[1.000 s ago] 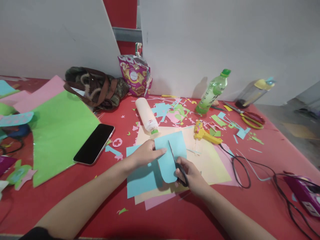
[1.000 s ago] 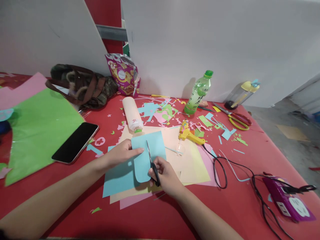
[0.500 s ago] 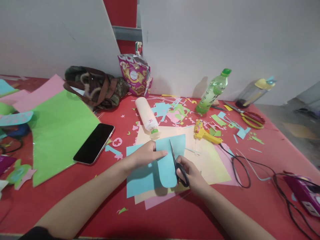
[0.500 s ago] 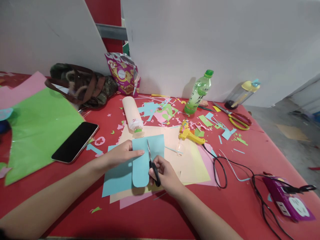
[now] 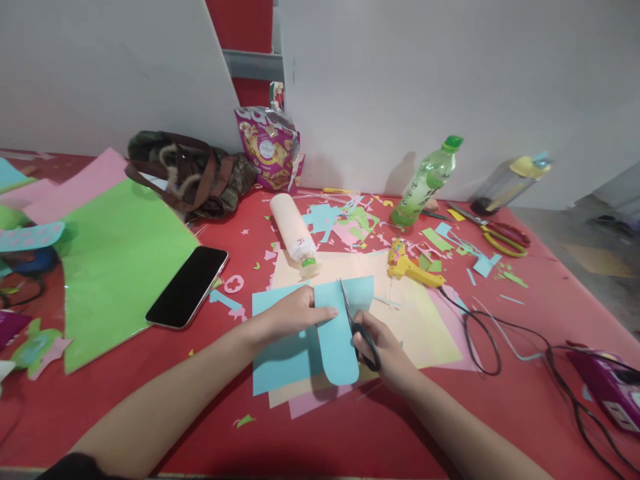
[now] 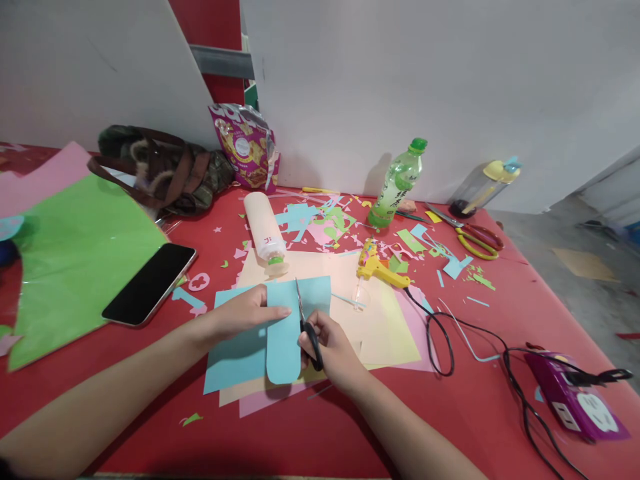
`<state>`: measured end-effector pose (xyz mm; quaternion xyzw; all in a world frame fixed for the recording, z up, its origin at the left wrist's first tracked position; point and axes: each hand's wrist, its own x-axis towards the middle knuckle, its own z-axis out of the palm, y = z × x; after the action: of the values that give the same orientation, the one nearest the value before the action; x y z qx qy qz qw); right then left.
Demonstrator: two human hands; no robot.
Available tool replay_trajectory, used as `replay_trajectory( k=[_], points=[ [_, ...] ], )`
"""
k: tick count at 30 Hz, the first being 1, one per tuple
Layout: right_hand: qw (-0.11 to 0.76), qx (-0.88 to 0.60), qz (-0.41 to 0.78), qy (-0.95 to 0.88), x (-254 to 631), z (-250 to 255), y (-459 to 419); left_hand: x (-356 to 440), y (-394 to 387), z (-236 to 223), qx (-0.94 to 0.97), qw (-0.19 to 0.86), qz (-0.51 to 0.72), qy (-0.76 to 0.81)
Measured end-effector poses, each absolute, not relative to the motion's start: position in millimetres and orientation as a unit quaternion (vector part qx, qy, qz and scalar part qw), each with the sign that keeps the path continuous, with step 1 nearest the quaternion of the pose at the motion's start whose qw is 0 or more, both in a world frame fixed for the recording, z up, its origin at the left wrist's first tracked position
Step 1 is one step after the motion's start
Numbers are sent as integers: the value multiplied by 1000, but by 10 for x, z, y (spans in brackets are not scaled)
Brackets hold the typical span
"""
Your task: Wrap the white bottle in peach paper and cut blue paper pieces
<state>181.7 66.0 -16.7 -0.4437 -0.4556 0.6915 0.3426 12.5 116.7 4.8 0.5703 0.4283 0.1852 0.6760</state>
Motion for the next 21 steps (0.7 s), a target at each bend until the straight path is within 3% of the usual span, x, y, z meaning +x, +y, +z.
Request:
replay_trajectory(
  k=[13,21],
  points=[
    [345,-453,700,-430,1813,-177,688,151,1173,81,557,680,190,437],
    [448,-456,640,-427,1825,-125,736,143,1219,-5,491,689,259,466]
  ],
)
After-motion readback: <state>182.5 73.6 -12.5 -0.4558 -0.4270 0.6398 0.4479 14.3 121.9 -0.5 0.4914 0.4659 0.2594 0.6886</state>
